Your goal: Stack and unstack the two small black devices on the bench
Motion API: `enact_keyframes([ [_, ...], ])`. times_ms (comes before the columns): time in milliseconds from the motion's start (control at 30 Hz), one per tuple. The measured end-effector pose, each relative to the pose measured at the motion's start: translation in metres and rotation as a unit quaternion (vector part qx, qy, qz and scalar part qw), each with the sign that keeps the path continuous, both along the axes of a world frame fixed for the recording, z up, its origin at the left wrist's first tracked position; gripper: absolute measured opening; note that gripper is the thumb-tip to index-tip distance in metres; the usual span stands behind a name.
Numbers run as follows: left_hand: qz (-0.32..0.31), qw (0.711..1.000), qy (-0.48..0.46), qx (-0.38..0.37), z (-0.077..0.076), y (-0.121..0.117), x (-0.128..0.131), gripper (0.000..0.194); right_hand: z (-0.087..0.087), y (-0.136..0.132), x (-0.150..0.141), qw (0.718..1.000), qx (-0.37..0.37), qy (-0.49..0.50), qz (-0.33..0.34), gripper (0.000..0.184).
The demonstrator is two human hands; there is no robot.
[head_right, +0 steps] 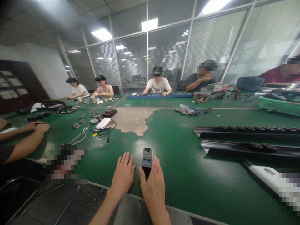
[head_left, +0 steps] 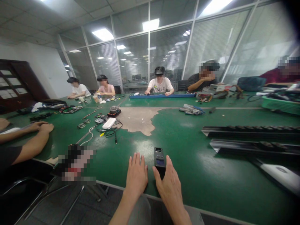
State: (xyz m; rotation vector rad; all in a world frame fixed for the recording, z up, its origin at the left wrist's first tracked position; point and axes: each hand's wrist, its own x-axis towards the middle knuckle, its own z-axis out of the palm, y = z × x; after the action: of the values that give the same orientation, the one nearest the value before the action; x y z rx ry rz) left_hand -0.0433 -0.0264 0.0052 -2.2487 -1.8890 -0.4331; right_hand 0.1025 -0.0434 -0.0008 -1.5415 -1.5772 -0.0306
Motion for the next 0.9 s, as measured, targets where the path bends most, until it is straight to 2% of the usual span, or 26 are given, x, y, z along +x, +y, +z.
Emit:
enact_keyframes([
  [133,0.000,1.000,0.002,0.003,0.001,-0.001,0.001,0.049,0.000,0.001,0.000,1.000,-0.001,-0.004,-0.004,0.077],
  [400,0.009,1.000,0.011,0.004,0.005,-0.007,0.003,0.048,0.013,0.004,-0.008,0.995,-0.081,-0.007,-0.054,0.081],
  [700,0.005,1.000,0.005,0.016,0.007,-0.015,0.003,0.048,0.007,-0.006,-0.010,0.998,-0.044,-0.021,-0.047,0.068],
  [900,0.001,1.000,0.003,0.019,0.010,-0.021,0.001,0.047,0.013,-0.012,-0.010,0.999,-0.028,0.010,-0.037,0.070],
])
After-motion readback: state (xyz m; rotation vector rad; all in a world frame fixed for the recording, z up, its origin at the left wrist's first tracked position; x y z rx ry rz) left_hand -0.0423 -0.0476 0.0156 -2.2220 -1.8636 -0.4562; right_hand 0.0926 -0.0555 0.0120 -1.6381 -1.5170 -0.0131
